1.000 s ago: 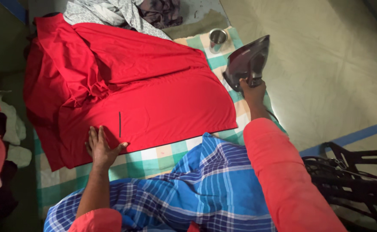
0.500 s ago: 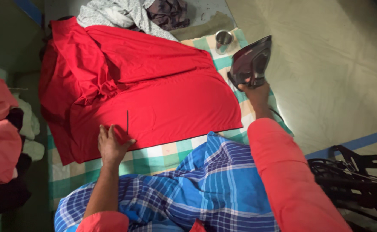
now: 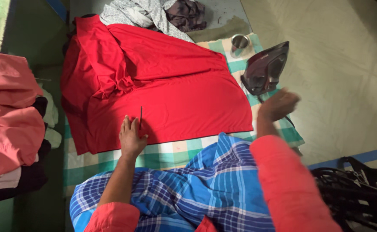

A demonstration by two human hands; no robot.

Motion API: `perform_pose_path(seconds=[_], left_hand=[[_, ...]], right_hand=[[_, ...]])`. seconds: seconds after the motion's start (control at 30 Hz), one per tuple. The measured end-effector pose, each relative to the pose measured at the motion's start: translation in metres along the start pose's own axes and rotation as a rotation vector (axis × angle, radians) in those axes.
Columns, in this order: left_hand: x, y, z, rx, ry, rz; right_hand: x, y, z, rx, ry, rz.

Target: The person irons a red shirt laid out on a checkered mat. They smooth the fabric with their hands, use an electric iron to press the shirt, and flip it over to iron the other side.

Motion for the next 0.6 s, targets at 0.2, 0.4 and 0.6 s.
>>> perform_pose_path(seconds=[0.2, 0.4, 0.6], left_hand=[[0.027, -0.001, 0.006, 0.008, -0.15, -0.071], [0.042, 0.017, 0.017, 0.029, -0.227, 0.083], [0.054, 0.032, 0.01, 0.04, -0.093, 0.774]], right_hand=[[-0.013, -0.048, 0.119, -0.851, -0.186, 0.588], [-0.018, -0.075, 0.115, -0.932, 0.108, 0.491], [-0.181, -0.01, 0.24, -1.049, 0.608, -0.08]])
Point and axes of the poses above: each hand's wrist, its own z-axis away from the middle knuckle, its own y-axis out of the back of the hand, x = y × z, the point moved 8 cm from there along -z, towards the middle knuckle, and after that the axes turned 6 degrees about -x, right-handed, at the moved point
